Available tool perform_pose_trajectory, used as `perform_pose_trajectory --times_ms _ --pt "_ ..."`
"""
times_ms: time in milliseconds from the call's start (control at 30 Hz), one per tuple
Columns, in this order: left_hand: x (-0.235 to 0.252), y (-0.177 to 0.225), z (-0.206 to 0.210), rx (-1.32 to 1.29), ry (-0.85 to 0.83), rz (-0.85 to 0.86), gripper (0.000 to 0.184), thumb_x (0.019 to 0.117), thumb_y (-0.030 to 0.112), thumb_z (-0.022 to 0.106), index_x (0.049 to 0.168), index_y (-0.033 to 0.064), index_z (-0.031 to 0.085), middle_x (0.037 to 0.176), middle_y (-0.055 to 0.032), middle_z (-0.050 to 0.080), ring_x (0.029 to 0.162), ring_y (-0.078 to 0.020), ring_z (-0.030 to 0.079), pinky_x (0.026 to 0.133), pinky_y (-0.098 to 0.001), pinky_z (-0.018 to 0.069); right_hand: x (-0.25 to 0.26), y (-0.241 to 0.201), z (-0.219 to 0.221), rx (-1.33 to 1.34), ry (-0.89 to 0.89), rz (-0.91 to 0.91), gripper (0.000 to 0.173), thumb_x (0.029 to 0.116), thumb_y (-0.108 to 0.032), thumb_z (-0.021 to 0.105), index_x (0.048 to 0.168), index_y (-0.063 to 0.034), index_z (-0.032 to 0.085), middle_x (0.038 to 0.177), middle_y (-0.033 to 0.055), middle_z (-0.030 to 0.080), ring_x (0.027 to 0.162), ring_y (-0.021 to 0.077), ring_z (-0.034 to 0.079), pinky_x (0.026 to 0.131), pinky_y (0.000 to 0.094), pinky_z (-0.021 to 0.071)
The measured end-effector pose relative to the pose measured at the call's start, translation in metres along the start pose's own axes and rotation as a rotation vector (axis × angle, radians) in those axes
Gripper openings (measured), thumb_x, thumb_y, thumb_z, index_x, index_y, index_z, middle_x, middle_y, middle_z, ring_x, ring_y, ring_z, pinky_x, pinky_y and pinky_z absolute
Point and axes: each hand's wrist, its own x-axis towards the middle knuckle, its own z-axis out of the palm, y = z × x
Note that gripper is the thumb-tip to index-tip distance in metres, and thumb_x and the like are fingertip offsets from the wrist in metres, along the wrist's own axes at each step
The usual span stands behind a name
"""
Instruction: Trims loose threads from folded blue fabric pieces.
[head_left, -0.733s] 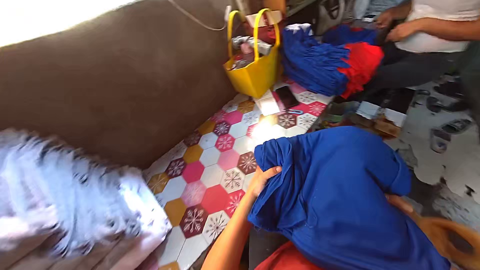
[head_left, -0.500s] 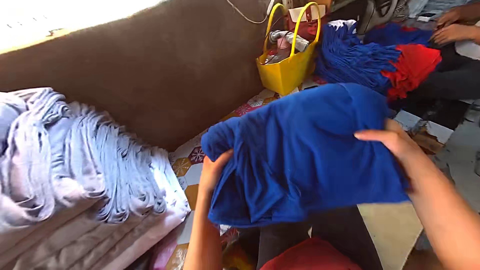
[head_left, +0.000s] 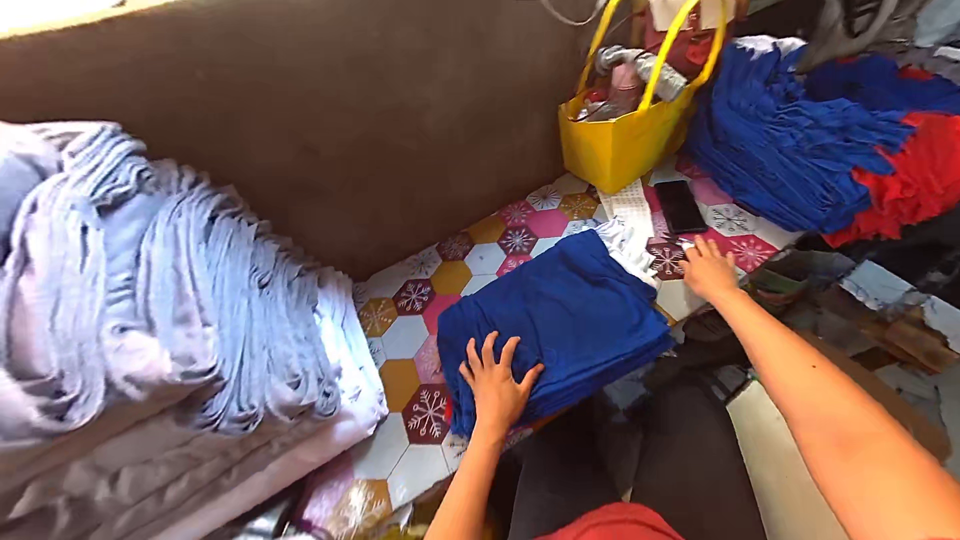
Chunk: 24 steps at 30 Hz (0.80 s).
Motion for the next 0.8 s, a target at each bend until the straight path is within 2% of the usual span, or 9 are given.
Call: perform_pose_trajectory --times_ms 100,200,267,400,533,600,667,733,800 --pt "0.009 -0.002 -0.042 -0.066 -0.102 -0.123 0.034 0.0915 0.020 0.069 0.112 -0.0058 0.071 0.127 -0.0296 0.062 0.128 -0.0492 0.053 0.107 -0.0619 0.0419 0.007 0.009 0.008 -0.042 0.032 0.001 0.046 0.1087 -0.021 0.049 0.144 0.0076 0.050 0.154 0.0352 0.040 0.144 0.0574 0.034 0.107 0.0820 0.0244" --pt "0.006 -0.034 -0.096 -0.139 -0.145 -0.389 0.024 0.0913 0.006 0.069 0.108 -0.0100 0.065 0.109 -0.0293 0.065 0.104 -0.0435 0.065 0.091 -0.0612 0.0514 0.003 0.006 0.014 -0.092 0.048 0.011 0.036 0.1009 -0.003 0.055 0.130 0.0187 0.053 0.136 0.0458 0.047 0.125 0.0667 0.045 0.096 0.0815 0.0358" --pt "-0.003 -0.064 -0.117 -0.071 -0.144 -0.544 0.026 0.0920 0.007 0.068 0.113 -0.0067 0.063 0.106 -0.0303 0.065 0.099 -0.0461 0.066 0.085 -0.0657 0.0508 -0.007 -0.006 0.010 -0.130 -0.036 0.106 0.040 0.0988 0.002 0.053 0.133 0.0209 0.045 0.130 0.0476 0.049 0.118 0.0665 0.052 0.090 0.0787 0.0426" --pt "-0.023 -0.090 -0.119 -0.050 -0.160 -0.611 0.038 0.0964 0.013 0.063 0.130 -0.0037 0.058 0.127 -0.0287 0.061 0.110 -0.0444 0.064 0.092 -0.0640 0.0507 -0.043 -0.047 -0.025 0.254 -0.024 0.264 0.046 0.1067 -0.013 0.044 0.141 0.0172 0.039 0.130 0.0482 0.050 0.124 0.0650 0.049 0.097 0.0785 0.0378" --pt "-0.025 -0.080 -0.097 -0.349 -0.079 -0.570 0.055 0.0981 0.029 0.070 0.142 0.0031 0.049 0.126 -0.0234 0.065 0.105 -0.0366 0.069 0.089 -0.0574 0.0555 -0.104 -0.120 -0.045 0.411 -0.057 -0.176 0.051 0.1016 -0.027 0.063 0.137 0.0071 0.050 0.112 0.0351 0.062 0.100 0.0517 0.062 0.087 0.0698 0.0489" --pt "-0.020 -0.091 -0.086 -0.367 -0.130 -0.555 0.064 0.0953 0.032 0.073 0.146 0.0035 0.047 0.137 -0.0252 0.058 0.121 -0.0409 0.060 0.100 -0.0615 0.0488 -0.125 -0.141 -0.026 0.254 -0.210 -0.378 0.066 0.0837 -0.040 0.085 0.130 0.0013 0.062 0.100 0.0259 0.067 0.085 0.0443 0.065 0.074 0.0675 0.0518" --pt "-0.012 -0.103 -0.080 -0.359 -0.205 -0.545 0.057 0.0957 0.030 0.074 0.139 -0.0018 0.053 0.131 -0.0281 0.061 0.122 -0.0437 0.059 0.103 -0.0631 0.0452 -0.136 -0.143 -0.004 0.123 -0.251 -0.523 0.041 0.0887 -0.031 0.082 0.113 0.0009 0.071 0.097 0.0233 0.069 0.081 0.0435 0.067 0.066 0.0659 0.0502" --pt "-0.004 -0.106 -0.084 -0.349 -0.243 -0.546 0.039 0.0991 0.027 0.069 0.121 -0.0042 0.064 0.111 -0.0273 0.068 0.107 -0.0419 0.065 0.095 -0.0628 0.0483 -0.135 -0.134 0.001 0.111 -0.184 -0.614 0.012 0.0947 -0.008 0.069 0.096 0.0038 0.071 0.091 0.0244 0.068 0.079 0.0461 0.069 0.062 0.0671 0.0512" --pt "-0.001 -0.090 -0.100 -0.438 -0.161 -0.540 0.031 0.1034 0.027 0.062 0.109 -0.0030 0.068 0.094 -0.0212 0.069 0.088 -0.0326 0.067 0.083 -0.0556 0.0519 -0.131 -0.124 -0.007 0.184 -0.160 -0.620 0.016 0.0959 -0.010 0.068 0.094 0.0060 0.070 0.089 0.0242 0.067 0.079 0.0450 0.068 0.065 0.0661 0.0515"
